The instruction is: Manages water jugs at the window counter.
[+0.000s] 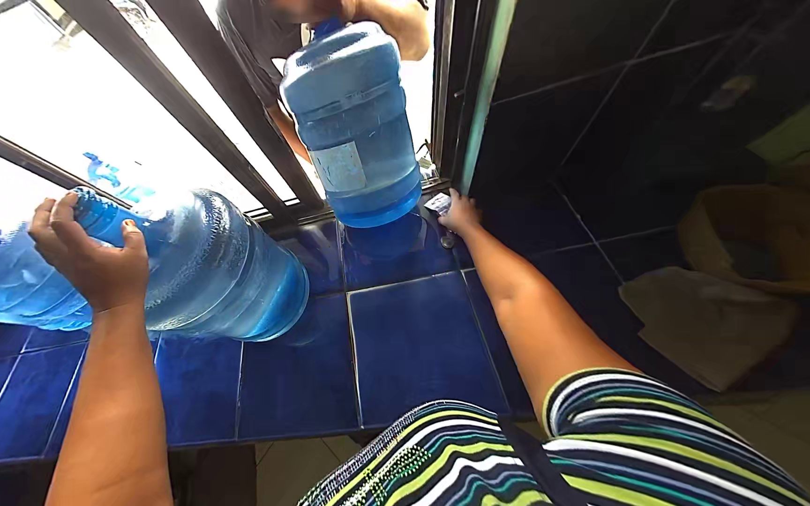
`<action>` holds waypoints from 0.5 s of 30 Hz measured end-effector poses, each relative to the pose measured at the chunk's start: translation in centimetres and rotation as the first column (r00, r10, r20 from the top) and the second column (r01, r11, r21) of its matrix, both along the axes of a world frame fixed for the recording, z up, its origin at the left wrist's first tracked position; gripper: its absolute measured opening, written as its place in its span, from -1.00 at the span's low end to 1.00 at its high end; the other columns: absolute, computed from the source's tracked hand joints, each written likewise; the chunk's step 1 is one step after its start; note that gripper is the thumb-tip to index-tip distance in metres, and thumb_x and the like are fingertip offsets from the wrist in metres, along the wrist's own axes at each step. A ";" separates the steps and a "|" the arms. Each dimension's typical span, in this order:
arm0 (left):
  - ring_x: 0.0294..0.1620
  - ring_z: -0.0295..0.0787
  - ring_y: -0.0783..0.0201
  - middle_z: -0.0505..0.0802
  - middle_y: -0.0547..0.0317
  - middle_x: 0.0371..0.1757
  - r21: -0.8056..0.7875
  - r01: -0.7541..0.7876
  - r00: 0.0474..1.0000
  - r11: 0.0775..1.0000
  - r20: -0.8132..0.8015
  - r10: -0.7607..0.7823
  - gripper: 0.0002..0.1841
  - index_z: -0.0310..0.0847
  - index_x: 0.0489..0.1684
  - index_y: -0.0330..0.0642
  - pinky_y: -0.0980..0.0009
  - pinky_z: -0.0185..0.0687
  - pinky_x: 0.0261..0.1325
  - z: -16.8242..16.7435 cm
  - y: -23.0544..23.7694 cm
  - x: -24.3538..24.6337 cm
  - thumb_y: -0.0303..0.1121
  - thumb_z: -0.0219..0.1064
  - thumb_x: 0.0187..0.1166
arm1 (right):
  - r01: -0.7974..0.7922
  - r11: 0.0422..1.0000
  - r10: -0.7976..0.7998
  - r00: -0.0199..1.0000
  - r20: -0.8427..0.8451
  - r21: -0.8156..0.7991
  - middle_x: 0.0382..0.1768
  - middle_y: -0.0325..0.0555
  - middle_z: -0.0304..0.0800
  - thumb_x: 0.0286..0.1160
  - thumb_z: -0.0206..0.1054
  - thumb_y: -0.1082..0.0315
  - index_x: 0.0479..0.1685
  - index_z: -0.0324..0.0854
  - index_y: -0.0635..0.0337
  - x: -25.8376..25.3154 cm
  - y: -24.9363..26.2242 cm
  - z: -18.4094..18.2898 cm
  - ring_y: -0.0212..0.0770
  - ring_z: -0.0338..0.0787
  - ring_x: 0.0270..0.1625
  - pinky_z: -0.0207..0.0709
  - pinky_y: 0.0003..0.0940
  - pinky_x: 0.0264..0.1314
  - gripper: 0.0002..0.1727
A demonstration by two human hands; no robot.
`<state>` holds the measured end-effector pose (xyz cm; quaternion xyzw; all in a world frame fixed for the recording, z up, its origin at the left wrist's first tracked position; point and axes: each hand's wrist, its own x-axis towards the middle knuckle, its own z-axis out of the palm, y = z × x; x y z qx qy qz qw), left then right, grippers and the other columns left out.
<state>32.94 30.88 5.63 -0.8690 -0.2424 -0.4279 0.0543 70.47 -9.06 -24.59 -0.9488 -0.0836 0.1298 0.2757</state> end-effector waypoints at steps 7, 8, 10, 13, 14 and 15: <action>0.72 0.23 -0.38 0.40 -0.47 0.65 -0.012 -0.006 1.000 1.000 0.004 0.006 -0.34 0.35 0.61 -0.27 -0.16 0.06 0.71 0.2 -0.9 0.2 -0.21 0.31 0.47 | 0.028 0.967 -0.034 0.999 0.019 0.252 0.51 0.54 0.47 0.32 0.64 0.24 0.84 0.04 0.30 -1.4 -4.2 2.4 0.46 0.48 0.59 0.29 0.36 0.62 0.07; 0.72 0.22 -0.38 0.39 -0.46 0.66 -0.018 -0.012 1.000 1.000 0.004 0.012 -0.33 0.34 0.63 -0.25 -0.19 0.04 0.71 0.2 -1.0 0.2 -0.20 0.31 0.47 | 0.034 0.944 -0.037 0.999 0.004 0.328 0.52 0.53 0.47 0.33 0.63 0.28 0.84 0.03 0.31 -2.0 -4.7 3.2 0.43 0.50 0.58 0.30 0.32 0.63 0.06; 0.75 0.15 -0.42 0.32 -0.45 0.72 -0.006 -0.020 1.000 1.000 0.014 0.020 -0.28 0.30 0.68 -0.24 -0.33 -0.06 0.69 0.4 -1.2 -0.1 -0.14 0.30 0.47 | 0.091 0.867 -0.040 0.993 -0.114 0.490 0.51 0.46 0.51 0.45 0.53 0.36 0.85 -0.01 0.26 -3.9 -5.8 5.1 0.32 0.64 0.47 0.46 0.22 0.52 -0.02; 0.83 -0.06 -0.40 0.20 -0.42 0.79 0.131 0.113 0.993 0.985 0.007 -0.115 -0.29 0.26 0.68 -0.27 -0.45 -0.30 0.72 -0.8 -3.5 -0.8 -0.04 0.22 0.58 | 0.259 0.707 0.035 0.916 -0.399 0.658 0.25 0.21 0.69 0.88 -0.01 0.26 0.75 0.20 0.10 -7.0 -7.6 6.6 0.01 0.75 0.02 0.62 -0.06 0.03 -0.49; 0.84 -0.06 -0.37 0.24 -0.40 0.77 0.143 0.223 0.975 0.964 -0.035 -0.220 -0.32 0.29 0.65 -0.30 -0.42 -0.31 0.74 -2.1 -5.5 -0.8 -0.07 0.21 0.61 | 0.322 0.648 0.091 0.867 -0.490 0.690 0.18 0.15 0.74 0.92 -0.14 0.20 0.69 0.28 0.12 -8.2 -8.3 7.0 -0.03 0.79 -0.01 0.66 -0.11 0.00 -0.52; 0.84 -0.01 -0.32 0.33 -0.36 0.74 0.091 0.342 0.938 0.935 -0.091 -0.334 -0.36 0.35 0.61 -0.32 -0.37 -0.26 0.78 -4.1 -8.0 -0.8 -0.10 0.24 0.60 | 0.387 0.594 0.145 0.811 -0.567 0.705 0.11 0.10 0.79 0.94 -0.20 0.16 0.60 0.35 0.16 -9.5 -8.9 7.1 -0.07 0.82 -0.05 0.69 -0.16 -0.03 -0.53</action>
